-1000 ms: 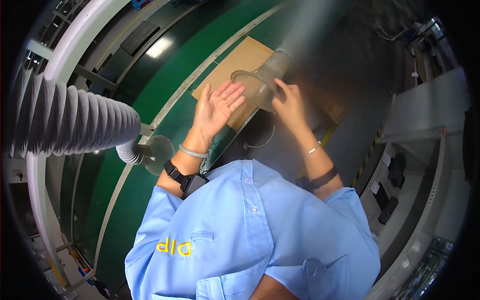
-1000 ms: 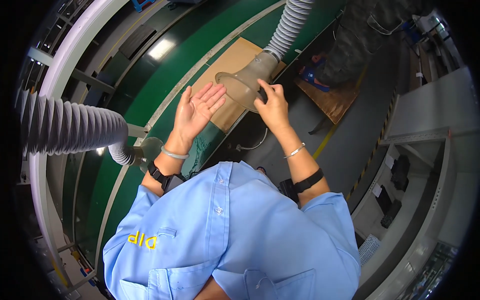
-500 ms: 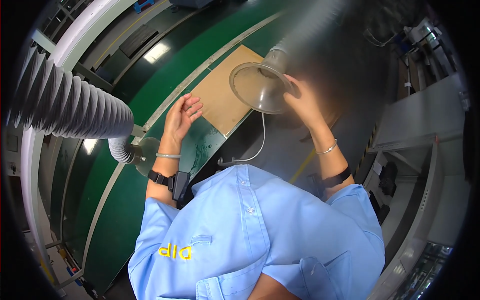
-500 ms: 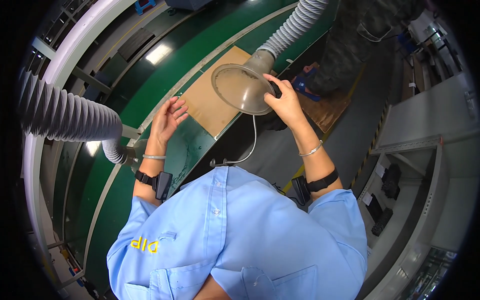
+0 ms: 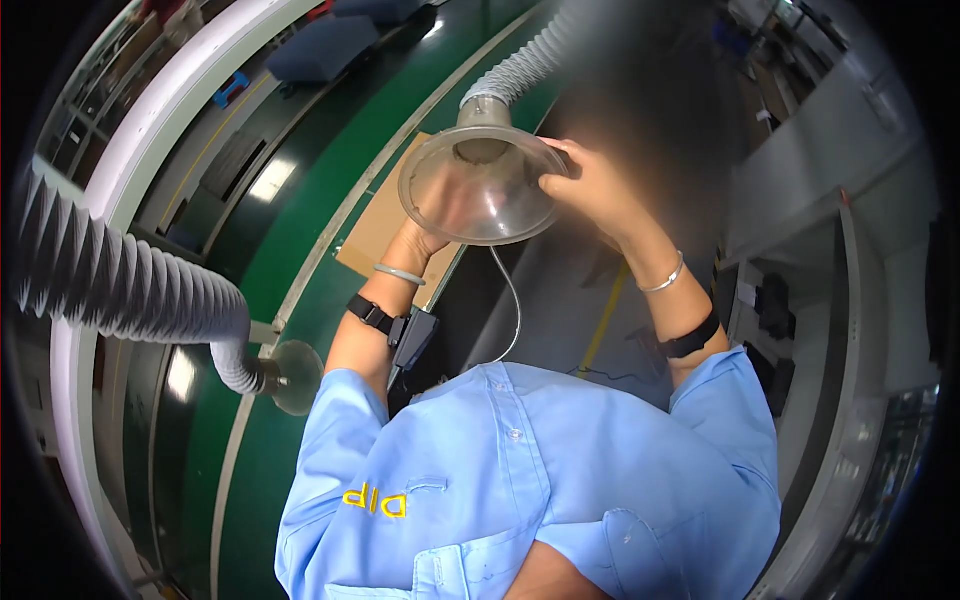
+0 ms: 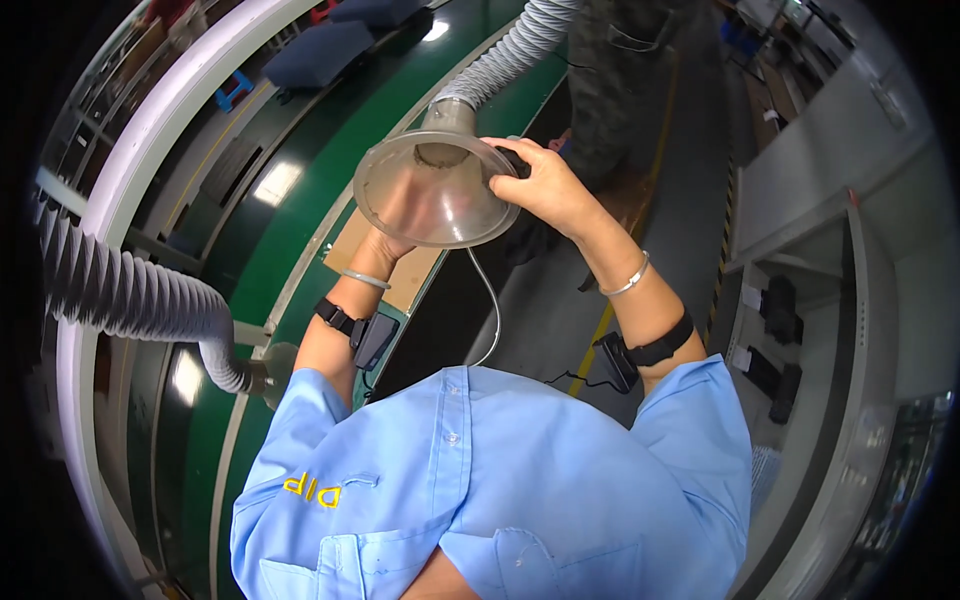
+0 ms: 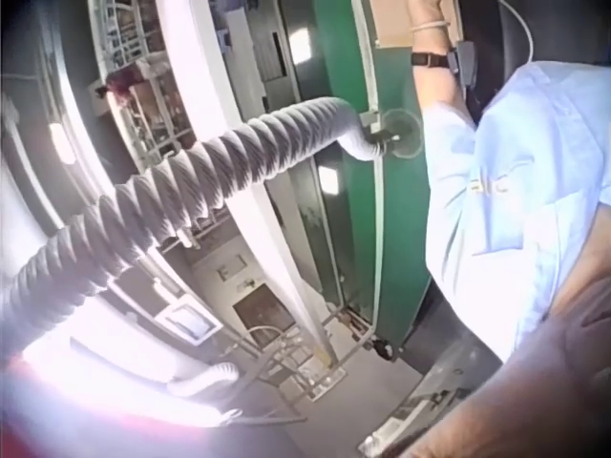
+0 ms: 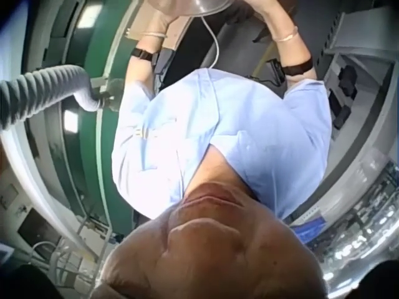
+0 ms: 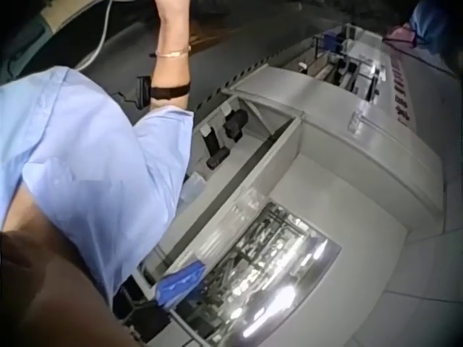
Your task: Clean electronic components in a water bath and dry them using a handheld air tool at an industrial workstation.
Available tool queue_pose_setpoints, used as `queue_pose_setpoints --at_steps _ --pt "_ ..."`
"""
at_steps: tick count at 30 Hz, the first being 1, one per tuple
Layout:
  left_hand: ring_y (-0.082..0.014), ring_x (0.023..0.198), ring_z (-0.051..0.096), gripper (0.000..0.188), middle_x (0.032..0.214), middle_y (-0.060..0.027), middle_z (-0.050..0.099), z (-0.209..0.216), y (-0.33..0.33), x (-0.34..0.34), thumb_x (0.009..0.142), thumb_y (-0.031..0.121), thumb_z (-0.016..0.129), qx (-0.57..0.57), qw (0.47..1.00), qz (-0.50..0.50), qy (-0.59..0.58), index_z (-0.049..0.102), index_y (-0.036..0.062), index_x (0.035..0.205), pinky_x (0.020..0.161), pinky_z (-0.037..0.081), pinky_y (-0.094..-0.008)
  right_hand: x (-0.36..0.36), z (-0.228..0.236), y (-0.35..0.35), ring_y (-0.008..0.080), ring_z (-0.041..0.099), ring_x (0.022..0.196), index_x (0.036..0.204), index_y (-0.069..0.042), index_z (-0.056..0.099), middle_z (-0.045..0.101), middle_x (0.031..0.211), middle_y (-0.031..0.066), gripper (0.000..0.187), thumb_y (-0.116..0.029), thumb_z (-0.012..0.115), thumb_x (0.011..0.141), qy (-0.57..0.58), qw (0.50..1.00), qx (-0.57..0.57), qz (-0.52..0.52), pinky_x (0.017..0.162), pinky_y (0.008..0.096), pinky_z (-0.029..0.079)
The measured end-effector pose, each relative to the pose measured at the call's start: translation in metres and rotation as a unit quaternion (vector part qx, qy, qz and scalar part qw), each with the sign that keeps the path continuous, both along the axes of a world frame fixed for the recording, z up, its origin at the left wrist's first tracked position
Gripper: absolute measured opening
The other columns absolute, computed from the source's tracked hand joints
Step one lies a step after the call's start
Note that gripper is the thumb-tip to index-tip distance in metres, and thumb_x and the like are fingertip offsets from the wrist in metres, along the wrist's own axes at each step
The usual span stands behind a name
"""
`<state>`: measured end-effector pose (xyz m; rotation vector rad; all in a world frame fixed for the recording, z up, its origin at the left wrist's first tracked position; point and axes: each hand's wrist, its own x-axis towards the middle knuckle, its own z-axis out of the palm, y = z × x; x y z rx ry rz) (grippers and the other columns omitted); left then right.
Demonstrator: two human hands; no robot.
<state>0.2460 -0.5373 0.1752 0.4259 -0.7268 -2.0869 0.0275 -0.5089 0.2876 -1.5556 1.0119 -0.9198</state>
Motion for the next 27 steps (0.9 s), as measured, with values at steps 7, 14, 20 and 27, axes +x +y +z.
queue_pose_setpoints --at_steps 7,14,20,27 --pt "-0.0284 0.105 0.055 0.053 0.122 -0.0177 0.050 -0.041 0.001 0.055 0.091 0.037 0.048 0.009 0.992 0.128 -0.003 0.037 0.0015 0.129 0.088 0.047 -0.0408 0.032 -0.019 0.001 0.0133 0.053 0.100 0.122 0.003 0.050 0.058 0.109 0.0075 0.048 -0.009 0.059 0.076 0.013 0.997 0.004 -0.070 0.089 0.0270 0.041" --pt "-0.0254 0.105 0.055 0.049 0.121 -0.0162 0.050 -0.013 0.038 0.100 0.088 0.024 0.051 -0.098 0.973 0.122 -0.168 0.037 0.0032 0.130 0.088 0.046 -0.0368 0.038 -0.038 -0.005 0.0134 0.054 0.097 0.122 0.002 0.050 0.058 0.108 0.0083 0.049 -0.010 0.060 0.075 0.008 0.994 0.033 -0.108 0.088 0.0268 0.042" --pt "-0.0214 0.106 0.052 0.051 0.121 -0.0157 0.048 0.021 0.017 0.117 0.086 0.019 0.056 -0.221 0.902 0.161 -0.335 0.037 0.0037 0.131 0.089 0.045 -0.0328 0.064 -0.056 -0.014 0.0141 0.054 0.096 0.121 -0.003 0.053 0.056 0.107 0.0071 0.050 -0.010 0.060 0.072 0.002 0.997 0.025 -0.071 0.086 0.0267 0.043" --pt "-0.0163 0.066 0.062 0.043 0.086 -0.0114 0.060 0.044 0.003 0.092 0.085 0.017 0.055 -0.236 0.758 0.043 -0.606 0.046 0.0007 0.123 0.061 0.052 -0.0282 0.059 -0.101 -0.030 0.0175 0.052 0.101 0.121 -0.012 0.055 0.054 0.104 0.0079 0.048 -0.013 0.060 0.074 0.064 0.998 -0.018 -0.021 0.088 0.0302 0.041"
